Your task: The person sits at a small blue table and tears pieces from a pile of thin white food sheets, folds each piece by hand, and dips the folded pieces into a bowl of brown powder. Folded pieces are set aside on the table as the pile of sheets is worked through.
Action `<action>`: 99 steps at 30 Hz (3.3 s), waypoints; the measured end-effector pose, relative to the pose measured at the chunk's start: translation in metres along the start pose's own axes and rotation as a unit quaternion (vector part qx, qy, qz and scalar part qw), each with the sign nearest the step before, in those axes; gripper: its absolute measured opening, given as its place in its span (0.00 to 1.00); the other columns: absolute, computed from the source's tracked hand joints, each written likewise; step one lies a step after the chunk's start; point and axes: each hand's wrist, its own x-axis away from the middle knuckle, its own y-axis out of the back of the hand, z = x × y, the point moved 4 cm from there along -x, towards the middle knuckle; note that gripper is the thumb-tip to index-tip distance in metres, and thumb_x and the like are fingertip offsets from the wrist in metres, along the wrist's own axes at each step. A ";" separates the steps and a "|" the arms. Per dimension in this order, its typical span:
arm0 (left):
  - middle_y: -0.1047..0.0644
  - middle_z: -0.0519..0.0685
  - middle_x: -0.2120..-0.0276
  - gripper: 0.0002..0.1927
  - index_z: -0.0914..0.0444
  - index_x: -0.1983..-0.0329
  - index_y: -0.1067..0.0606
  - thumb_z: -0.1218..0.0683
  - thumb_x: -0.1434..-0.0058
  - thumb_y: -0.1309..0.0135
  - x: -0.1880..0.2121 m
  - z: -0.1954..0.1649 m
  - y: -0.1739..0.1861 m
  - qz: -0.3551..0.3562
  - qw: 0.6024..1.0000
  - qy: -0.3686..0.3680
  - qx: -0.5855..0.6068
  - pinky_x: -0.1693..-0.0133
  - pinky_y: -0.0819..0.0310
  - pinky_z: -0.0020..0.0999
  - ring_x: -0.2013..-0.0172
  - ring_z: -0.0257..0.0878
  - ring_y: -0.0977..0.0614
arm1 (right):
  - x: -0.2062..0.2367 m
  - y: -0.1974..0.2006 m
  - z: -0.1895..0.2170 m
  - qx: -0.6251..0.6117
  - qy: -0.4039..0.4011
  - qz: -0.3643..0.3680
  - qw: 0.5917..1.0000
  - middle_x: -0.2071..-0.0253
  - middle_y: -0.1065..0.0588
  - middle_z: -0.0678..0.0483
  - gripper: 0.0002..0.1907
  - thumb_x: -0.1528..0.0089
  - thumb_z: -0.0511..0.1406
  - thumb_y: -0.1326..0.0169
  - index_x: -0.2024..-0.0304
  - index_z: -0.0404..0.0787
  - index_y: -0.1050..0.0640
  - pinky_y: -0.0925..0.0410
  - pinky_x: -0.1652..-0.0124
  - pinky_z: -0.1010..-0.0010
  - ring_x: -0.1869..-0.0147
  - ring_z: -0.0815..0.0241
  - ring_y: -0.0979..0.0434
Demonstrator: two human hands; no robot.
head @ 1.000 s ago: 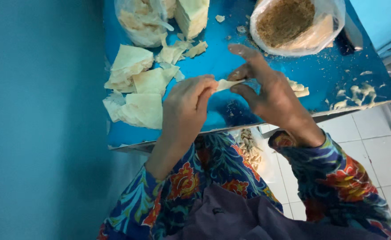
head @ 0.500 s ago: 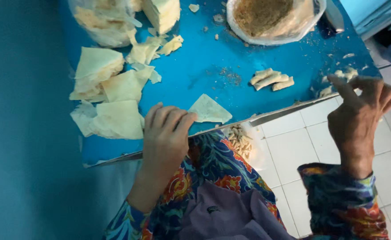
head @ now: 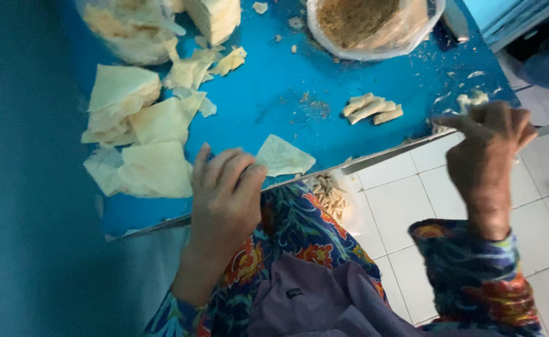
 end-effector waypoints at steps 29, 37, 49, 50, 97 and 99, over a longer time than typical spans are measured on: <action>0.22 0.51 0.54 0.07 0.66 0.53 0.20 0.58 0.31 0.40 0.026 0.009 0.001 -0.050 0.998 -0.016 0.041 0.36 0.28 0.59 0.46 0.47 0.21 | -0.055 0.038 0.226 -0.129 0.401 0.028 0.907 0.51 0.29 0.54 0.33 0.45 0.30 0.39 0.37 0.58 0.20 0.42 0.39 0.51 0.42 0.52 0.33; 0.23 0.50 0.53 0.08 0.65 0.53 0.20 0.59 0.33 0.39 0.026 0.009 0.003 -0.044 0.997 -0.025 0.050 0.37 0.27 0.58 0.46 0.47 0.21 | -0.064 0.041 0.207 -0.218 0.329 0.072 0.916 0.57 0.28 0.56 0.25 0.50 0.25 0.41 0.56 0.58 0.20 0.42 0.47 0.55 0.46 0.53 0.32; 0.23 0.51 0.54 0.08 0.65 0.51 0.21 0.60 0.33 0.41 0.029 0.008 0.006 -0.047 0.997 -0.032 0.047 0.36 0.27 0.58 0.47 0.48 0.21 | -0.060 0.039 0.197 -0.314 0.274 0.134 0.899 0.58 0.31 0.58 0.25 0.46 0.24 0.46 0.58 0.63 0.19 0.43 0.46 0.60 0.49 0.54 0.33; 0.23 0.51 0.53 0.08 0.65 0.51 0.21 0.60 0.33 0.41 0.029 0.008 0.006 -0.050 0.997 -0.033 0.048 0.36 0.27 0.57 0.47 0.49 0.21 | -0.059 0.037 0.200 -0.308 0.276 0.128 0.901 0.57 0.31 0.56 0.26 0.46 0.23 0.46 0.53 0.59 0.18 0.43 0.46 0.59 0.49 0.52 0.34; 0.23 0.53 0.54 0.09 0.63 0.52 0.22 0.60 0.36 0.40 0.025 0.008 0.000 -0.011 0.996 -0.038 0.082 0.39 0.29 0.57 0.47 0.51 0.22 | -0.246 -0.014 0.144 -0.071 0.294 0.121 0.946 0.50 0.21 0.41 0.19 0.36 0.30 0.41 0.43 0.40 0.27 0.27 0.48 0.53 0.45 0.39 0.20; 0.23 0.52 0.54 0.10 0.64 0.53 0.23 0.62 0.37 0.40 0.022 0.007 0.004 -0.005 0.995 -0.023 0.098 0.39 0.25 0.58 0.47 0.50 0.21 | -0.246 -0.015 0.147 -0.071 0.272 0.157 0.947 0.51 0.21 0.40 0.21 0.36 0.31 0.40 0.41 0.40 0.29 0.28 0.49 0.52 0.46 0.38 0.20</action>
